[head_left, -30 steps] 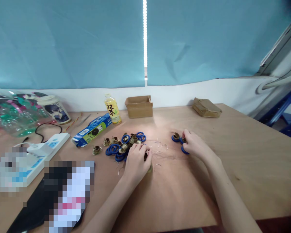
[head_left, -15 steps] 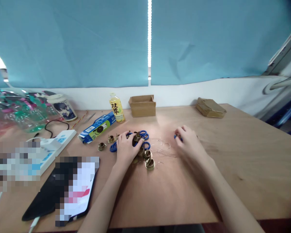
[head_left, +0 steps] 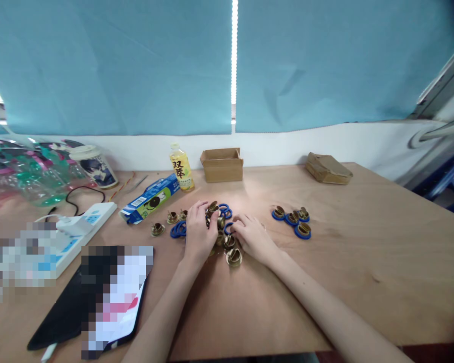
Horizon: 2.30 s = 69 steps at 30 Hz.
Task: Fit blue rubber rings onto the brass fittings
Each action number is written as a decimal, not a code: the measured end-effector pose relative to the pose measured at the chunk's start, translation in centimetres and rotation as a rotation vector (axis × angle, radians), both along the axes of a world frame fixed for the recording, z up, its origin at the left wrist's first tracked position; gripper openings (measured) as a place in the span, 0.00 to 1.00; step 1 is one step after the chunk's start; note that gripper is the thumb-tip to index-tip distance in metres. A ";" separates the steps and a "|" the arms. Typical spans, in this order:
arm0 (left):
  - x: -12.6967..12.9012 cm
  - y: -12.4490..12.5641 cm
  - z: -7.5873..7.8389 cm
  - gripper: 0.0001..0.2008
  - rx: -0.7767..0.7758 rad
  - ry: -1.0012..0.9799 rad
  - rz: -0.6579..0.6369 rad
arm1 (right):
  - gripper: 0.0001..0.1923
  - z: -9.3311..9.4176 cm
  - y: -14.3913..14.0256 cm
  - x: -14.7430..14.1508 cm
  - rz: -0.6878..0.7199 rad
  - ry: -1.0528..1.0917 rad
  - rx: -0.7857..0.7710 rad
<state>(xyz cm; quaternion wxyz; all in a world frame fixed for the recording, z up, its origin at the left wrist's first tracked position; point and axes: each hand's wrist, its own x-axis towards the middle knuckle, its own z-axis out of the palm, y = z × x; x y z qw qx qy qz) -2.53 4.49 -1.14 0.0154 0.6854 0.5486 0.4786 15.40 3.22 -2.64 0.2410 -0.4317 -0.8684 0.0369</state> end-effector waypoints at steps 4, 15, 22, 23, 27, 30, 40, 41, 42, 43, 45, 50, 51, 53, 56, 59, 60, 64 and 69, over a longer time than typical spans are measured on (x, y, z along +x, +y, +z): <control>0.3 -0.3 0.3 0.12 0.008 -0.100 -0.061 | 0.09 0.3 0.1 0.2 0.008 0.057 0.039; 2.2 -2.5 1.4 0.14 -0.299 -0.579 -0.468 | 0.08 2.7 -1.4 1.6 0.012 0.616 0.156; 3.0 -3.2 2.4 0.17 -0.578 -0.878 -0.700 | 0.09 3.3 -2.7 1.0 0.080 0.568 0.114; 3.0 -3.2 2.4 0.18 -0.608 -0.917 -0.701 | 0.09 3.4 -2.8 1.0 0.077 0.561 0.117; 2.6 -3.1 2.4 0.25 -0.686 -0.989 -0.701 | 0.11 3.8 -2.9 1.4 0.059 0.548 0.120; 2.5 -3.3 2.9 0.26 -0.682 -0.969 -0.694 | 0.18 4.0 -2.8 1.6 0.049 0.549 0.122; 2.5 -3.6 3.0 0.24 -0.596 -0.970 -0.693 | 0.25 3.8 -2.3 1.6 0.128 0.486 0.128; 2.5 -3.5 2.9 0.23 -0.593 -0.981 -0.681 | 0.24 3.8 -2.3 1.6 0.135 0.488 0.123; 2.4 -3.4 2.9 0.23 -0.592 -0.982 -0.663 | 0.24 3.7 -2.3 1.6 0.139 0.489 0.120; 2.4 -3.3 2.8 0.22 -0.594 -0.975 -0.645 | 0.24 3.8 -2.2 1.5 0.140 0.489 0.116; 2.4 -3.2 2.8 0.22 -0.604 -0.948 -0.627 | 0.24 3.8 -2.2 1.5 0.141 0.491 0.100; 2.5 -3.1 2.9 0.19 -0.594 -0.945 -0.630 | 0.25 3.8 -2.1 1.7 0.085 0.539 0.048; 2.5 -3.1 2.9 0.18 -0.586 -0.953 -0.625 | 0.24 3.7 -2.1 1.7 0.063 0.555 0.038; 2.5 -3.0 2.9 0.19 -0.577 -0.966 -0.603 | 0.22 3.6 -2.0 1.8 0.027 0.587 0.011; 2.5 -2.8 2.9 0.21 -0.637 -0.975 -0.573 | 0.16 3.6 -1.8 1.9 0.021 0.616 -0.042; 2.4 -2.7 3.0 0.23 -0.725 -0.959 -0.568 | 0.13 3.8 -1.8 1.8 0.033 0.642 -0.087; 2.4 -2.7 3.0 0.23 -0.737 -0.948 -0.566 | 0.13 3.9 -1.8 1.8 0.031 0.659 -0.107; 2.4 -2.8 3.3 0.22 -0.733 -0.910 -0.581 | 0.13 4.0 -1.7 1.5 0.033 0.776 -0.314; 2.7 -3.2 3.3 0.21 -0.732 -0.887 -0.612 | 0.15 3.4 -1.2 1.3 0.068 0.900 -0.508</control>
